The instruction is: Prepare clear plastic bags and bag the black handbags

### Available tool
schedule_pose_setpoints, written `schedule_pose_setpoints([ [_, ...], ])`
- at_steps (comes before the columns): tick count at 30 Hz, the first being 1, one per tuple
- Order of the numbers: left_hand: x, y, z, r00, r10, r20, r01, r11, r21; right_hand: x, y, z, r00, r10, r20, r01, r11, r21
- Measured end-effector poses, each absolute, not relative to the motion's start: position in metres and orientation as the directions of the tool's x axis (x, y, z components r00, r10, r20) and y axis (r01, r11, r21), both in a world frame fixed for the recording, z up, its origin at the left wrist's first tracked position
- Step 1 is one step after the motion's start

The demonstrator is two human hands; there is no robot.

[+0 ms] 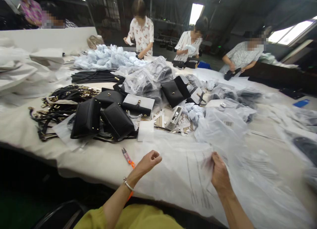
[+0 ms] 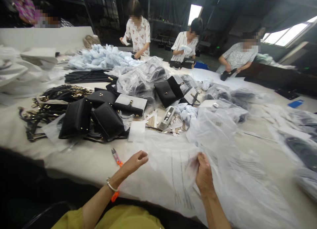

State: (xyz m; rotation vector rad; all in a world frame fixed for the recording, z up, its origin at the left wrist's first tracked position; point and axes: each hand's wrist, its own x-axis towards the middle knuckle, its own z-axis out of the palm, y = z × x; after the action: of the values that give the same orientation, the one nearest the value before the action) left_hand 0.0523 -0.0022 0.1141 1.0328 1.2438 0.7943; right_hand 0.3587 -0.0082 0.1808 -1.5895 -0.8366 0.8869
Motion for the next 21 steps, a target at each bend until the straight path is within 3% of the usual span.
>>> schedule_pose_setpoints([
  [6,0.065,-0.007,0.12,0.388,0.795,-0.466,-0.142,0.551,0.823,0.364,-0.003,0.173,0.572,0.805,-0.155,0.134,-0.278,-0.951],
  [10,0.06,-0.016,0.146,0.377,0.815,-0.441,-0.407,0.573,0.711,0.382,-0.003,0.15,0.693,0.721,-0.034,0.303,-0.333,-0.893],
  [13,0.059,-0.022,0.162,0.346,0.851,-0.394,-0.57,0.524,0.633,0.395,-0.001,0.135,0.689,0.725,-0.009,0.402,-0.392,-0.827],
  [16,0.065,-0.026,0.166,0.267,0.906,-0.328,-0.558,0.423,0.714,0.393,0.0,0.144,0.647,0.763,-0.021,0.471,-0.421,-0.775],
  [20,0.083,-0.03,0.165,0.199,0.963,-0.18,-0.425,0.251,0.87,0.351,-0.015,0.201,0.491,0.818,0.299,0.702,-0.169,-0.691],
  [21,0.089,-0.032,0.166,0.21,0.965,-0.156,-0.392,0.229,0.891,0.335,-0.021,0.217,0.419,0.85,0.319,0.737,-0.112,-0.667],
])
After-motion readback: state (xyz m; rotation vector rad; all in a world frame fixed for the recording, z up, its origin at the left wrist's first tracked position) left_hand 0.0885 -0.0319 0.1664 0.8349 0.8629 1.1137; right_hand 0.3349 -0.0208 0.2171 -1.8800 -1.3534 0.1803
